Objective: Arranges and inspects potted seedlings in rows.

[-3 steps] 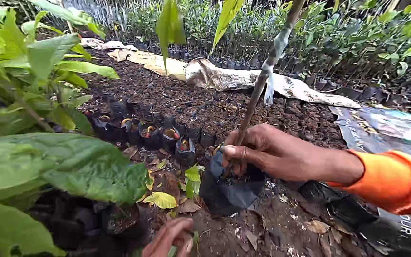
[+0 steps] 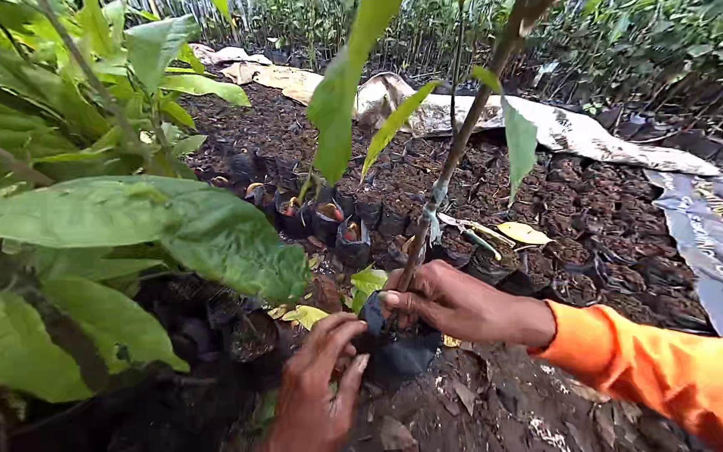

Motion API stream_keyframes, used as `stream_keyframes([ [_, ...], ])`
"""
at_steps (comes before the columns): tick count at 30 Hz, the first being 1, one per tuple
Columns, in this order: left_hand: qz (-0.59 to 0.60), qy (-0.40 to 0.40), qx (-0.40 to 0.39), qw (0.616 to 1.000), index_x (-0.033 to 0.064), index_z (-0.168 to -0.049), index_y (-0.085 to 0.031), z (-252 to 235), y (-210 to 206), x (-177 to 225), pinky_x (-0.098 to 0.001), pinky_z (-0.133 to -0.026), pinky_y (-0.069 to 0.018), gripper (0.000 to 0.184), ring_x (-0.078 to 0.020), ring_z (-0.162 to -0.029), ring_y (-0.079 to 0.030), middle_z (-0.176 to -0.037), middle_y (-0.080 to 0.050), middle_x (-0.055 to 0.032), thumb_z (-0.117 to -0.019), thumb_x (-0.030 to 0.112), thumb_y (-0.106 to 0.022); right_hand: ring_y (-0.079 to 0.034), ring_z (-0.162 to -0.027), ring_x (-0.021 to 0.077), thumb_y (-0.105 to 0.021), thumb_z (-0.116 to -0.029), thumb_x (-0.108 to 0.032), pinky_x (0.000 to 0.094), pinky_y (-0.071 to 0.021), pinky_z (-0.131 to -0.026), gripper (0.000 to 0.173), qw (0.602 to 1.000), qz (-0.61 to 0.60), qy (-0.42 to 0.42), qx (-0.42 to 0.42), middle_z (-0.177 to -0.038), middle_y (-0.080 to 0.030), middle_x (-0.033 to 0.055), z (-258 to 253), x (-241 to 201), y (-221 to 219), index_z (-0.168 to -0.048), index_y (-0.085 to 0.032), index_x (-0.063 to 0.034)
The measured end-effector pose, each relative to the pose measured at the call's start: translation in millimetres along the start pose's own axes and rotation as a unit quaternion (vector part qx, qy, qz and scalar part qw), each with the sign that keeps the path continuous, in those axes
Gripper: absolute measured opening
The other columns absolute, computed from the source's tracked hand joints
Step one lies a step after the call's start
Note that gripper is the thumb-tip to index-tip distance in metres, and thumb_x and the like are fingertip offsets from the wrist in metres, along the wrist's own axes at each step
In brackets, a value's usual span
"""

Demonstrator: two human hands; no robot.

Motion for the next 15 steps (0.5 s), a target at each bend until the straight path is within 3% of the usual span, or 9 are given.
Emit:
stream_keyframes([
  [2, -0.077, 0.014, -0.08, 0.994, 0.0181, -0.12, -0.074, 7, -20, -26, -0.0385, -0.076, -0.0622, 0.028, -0.0211, -0.099, -0.072, -0.143, -0.058, -0.0153, -0.0945, 0.028, -0.067, -0.069, -0.076, 0.0093, -0.045, -0.1099, -0.026, 0.0292, -0.0584, -0.075, 0.035, 0.999, -0.027, -0.016, -0.014, -0.09, -0.072, 0.0066, -5, 33, -39, -0.109, -0.069, 0.0001],
  [4, -0.128, 0.059, -0.211, 0.967, 0.0233, -0.117, -0.076, 27, -44, -53, -0.0502, -0.085, -0.0592, 0.026, -0.0354, -0.117, -0.065, -0.152, -0.049, -0.0198, -0.0915, 0.027, -0.072, -0.07, -0.078, 0.0141, -0.045, -0.1097, -0.025, 0.0345, -0.0585, -0.079, 0.035, 0.998, -0.045, -0.044, -0.029, -0.091, -0.072, 0.0096, -9, 64, -72, -0.11, -0.068, 0.0013],
  [6, -0.169, 0.113, -0.32, 0.925, 0.018, -0.123, -0.074, 47, -65, -75, -0.0559, -0.097, -0.0534, 0.03, -0.0439, -0.13, -0.055, -0.155, -0.044, -0.0246, -0.0926, 0.022, -0.072, -0.069, -0.079, 0.0196, -0.045, -0.1093, -0.024, 0.0402, -0.0569, -0.08, 0.035, 0.996, -0.049, -0.063, -0.038, -0.09, -0.071, 0.0127, -11, 91, -102, -0.11, -0.068, 0.0025],
  [8, -0.211, 0.161, -0.385, 0.884, 0.01, -0.125, -0.071, 57, -74, -87, -0.0582, -0.103, -0.048, 0.031, -0.0465, -0.135, -0.049, -0.155, -0.044, -0.0254, -0.0952, 0.016, -0.068, -0.069, -0.083, 0.0271, -0.047, -0.1089, -0.026, 0.0483, -0.0551, -0.084, 0.036, 0.995, -0.044, -0.075, -0.039, -0.092, -0.07, 0.0168, -12, 103, -120, -0.113, -0.067, 0.0037],
  [11, -0.271, 0.157, -0.344, 0.885, 0.0084, -0.117, -0.073, 55, -69, -88, -0.0592, -0.096, -0.0518, 0.026, -0.0446, -0.125, -0.059, -0.136, -0.061, -0.0228, -0.093, 0.01, -0.066, -0.07, -0.09, 0.0293, -0.053, -0.1065, -0.033, 0.0504, -0.0557, -0.087, 0.037, 0.997, 0.013, -0.07, -0.017, -0.097, -0.072, 0.0168, -13, 104, -122, -0.117, -0.069, -0.0011],
  [14, -0.303, 0.115, -0.285, 0.902, 0.0112, -0.112, -0.075, 55, -64, -103, -0.0569, -0.087, -0.0552, 0.023, -0.0403, -0.117, -0.064, -0.126, -0.068, -0.0181, -0.0913, 0.01, -0.066, -0.069, -0.109, 0.0318, -0.06, -0.1014, -0.047, 0.058, -0.0514, -0.097, 0.044, 0.976, 0.151, -0.123, -0.095, -0.114, -0.072, 0.0126, -10, 135, -137, -0.127, -0.066, -0.0123],
  [15, -0.314, 0.117, -0.308, 0.89, 0.0152, -0.116, -0.074, 57, -63, -110, -0.0537, -0.089, -0.0563, 0.025, -0.0366, -0.119, -0.064, -0.13, -0.067, -0.014, -0.0934, 0.015, -0.064, -0.072, -0.098, 0.033, -0.066, -0.0966, -0.048, 0.06, -0.0565, -0.084, 0.042, 0.976, 0.192, -0.069, -0.074, -0.107, -0.074, 0.0124, -5, 150, -147, -0.121, -0.069, -0.0127],
])
Point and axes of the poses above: each hand's wrist, its own z-axis away from the middle knuckle, its own y-axis out of the back of the hand, x = y × z, the point moved 7 cm from there along -z, towards the middle knuckle
